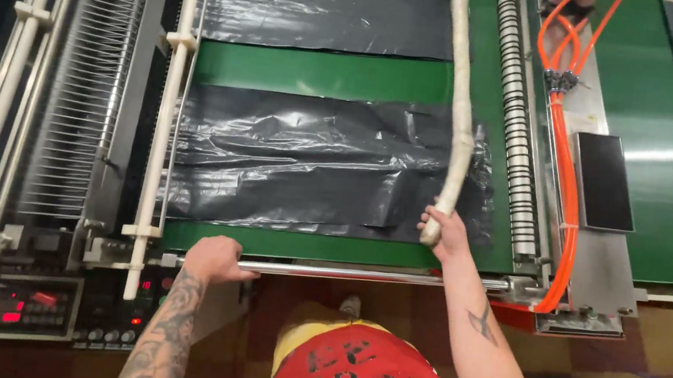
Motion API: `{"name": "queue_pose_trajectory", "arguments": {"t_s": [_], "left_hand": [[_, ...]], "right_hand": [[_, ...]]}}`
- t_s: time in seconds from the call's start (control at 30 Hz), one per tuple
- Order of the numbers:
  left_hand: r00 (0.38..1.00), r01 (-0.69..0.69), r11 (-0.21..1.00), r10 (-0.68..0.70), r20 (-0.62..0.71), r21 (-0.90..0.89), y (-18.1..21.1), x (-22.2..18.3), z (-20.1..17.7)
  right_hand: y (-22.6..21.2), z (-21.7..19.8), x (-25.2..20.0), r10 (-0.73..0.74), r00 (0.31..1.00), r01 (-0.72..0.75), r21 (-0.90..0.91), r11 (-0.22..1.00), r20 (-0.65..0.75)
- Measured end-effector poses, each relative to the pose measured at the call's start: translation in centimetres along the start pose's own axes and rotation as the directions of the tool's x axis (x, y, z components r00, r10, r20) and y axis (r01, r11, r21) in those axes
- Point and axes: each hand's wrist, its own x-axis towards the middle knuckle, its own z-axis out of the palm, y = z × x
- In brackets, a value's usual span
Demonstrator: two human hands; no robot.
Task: Guiding and flattening plastic bags on a conveyor belt using a tube as they exit the machine
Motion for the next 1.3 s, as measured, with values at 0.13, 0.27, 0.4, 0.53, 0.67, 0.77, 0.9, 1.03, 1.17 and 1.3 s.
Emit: {"name": "queue_pose_trajectory", "arguments": {"t_s": [0.13, 0.27, 0.4, 0.53, 0.67, 0.77, 0.9, 1.03, 1.17, 1.3], "left_hand": [[1.000, -0.008, 1.000, 0.008, -0.002, -0.014, -0.3, 0.6, 0.9], [0.998, 0.016, 0.998, -0.020, -0.067, -0.063, -0.2, 0.2, 1.6], [0.990, 0.018, 0.996, -0.029, -0.138, -0.082, -0.3, -1.1, 0.2], [0.979, 0.006, 0.994, -0.029, -0.200, -0.113, -0.5, -0.6, 1.1], [0.958, 0.001, 0.995, -0.031, -0.286, -0.104, -1.0, -0.4, 2.0], [0.961, -0.077, 0.996, 0.063, -0.270, -0.042, -0.8, -0.6, 2.3], [0.955, -0.092, 0.995, 0.079, -0.288, -0.032, -1.3, 0.0, 2.6], [0.959, 0.069, 0.987, -0.105, -0.265, -0.142, -0.3, -1.7, 1.4], [0.966, -0.033, 0.997, 0.014, -0.258, -0.070, -0.3, -1.2, 0.8], [0.984, -0.009, 0.999, -0.001, -0.178, -0.053, -0.4, -0.5, 1.0]], "right_hand": [[-0.9, 3.0, -3.9, -0.094, 0.863, 0.132, -0.042, 0.990, 0.496], [1.5, 5.8, -5.6, 0.012, 0.715, 0.178, -0.199, 0.964, 0.699], [1.2, 12.0, -7.8, -0.024, 0.643, 0.478, -0.377, 0.794, 0.766], [0.1, 18.4, -10.7, -0.038, 0.597, 0.597, -0.412, 0.688, 0.802], [-1.0, 22.5, -10.9, -0.047, 0.541, 0.684, -0.407, 0.606, 0.840], [-4.3, 24.7, -15.4, 0.035, 0.532, 0.652, -0.435, 0.621, 0.846], [-3.1, 25.7, -14.8, 0.089, 0.562, 0.527, -0.439, 0.728, 0.823], [5.7, 23.1, -5.6, -0.012, 0.706, 0.391, -0.376, 0.840, 0.708], [6.1, 18.8, -3.0, -0.085, 0.813, 0.410, -0.463, 0.786, 0.576], [7.6, 9.2, 2.2, -0.214, 0.950, 0.311, -0.660, 0.684, 0.227]]}}
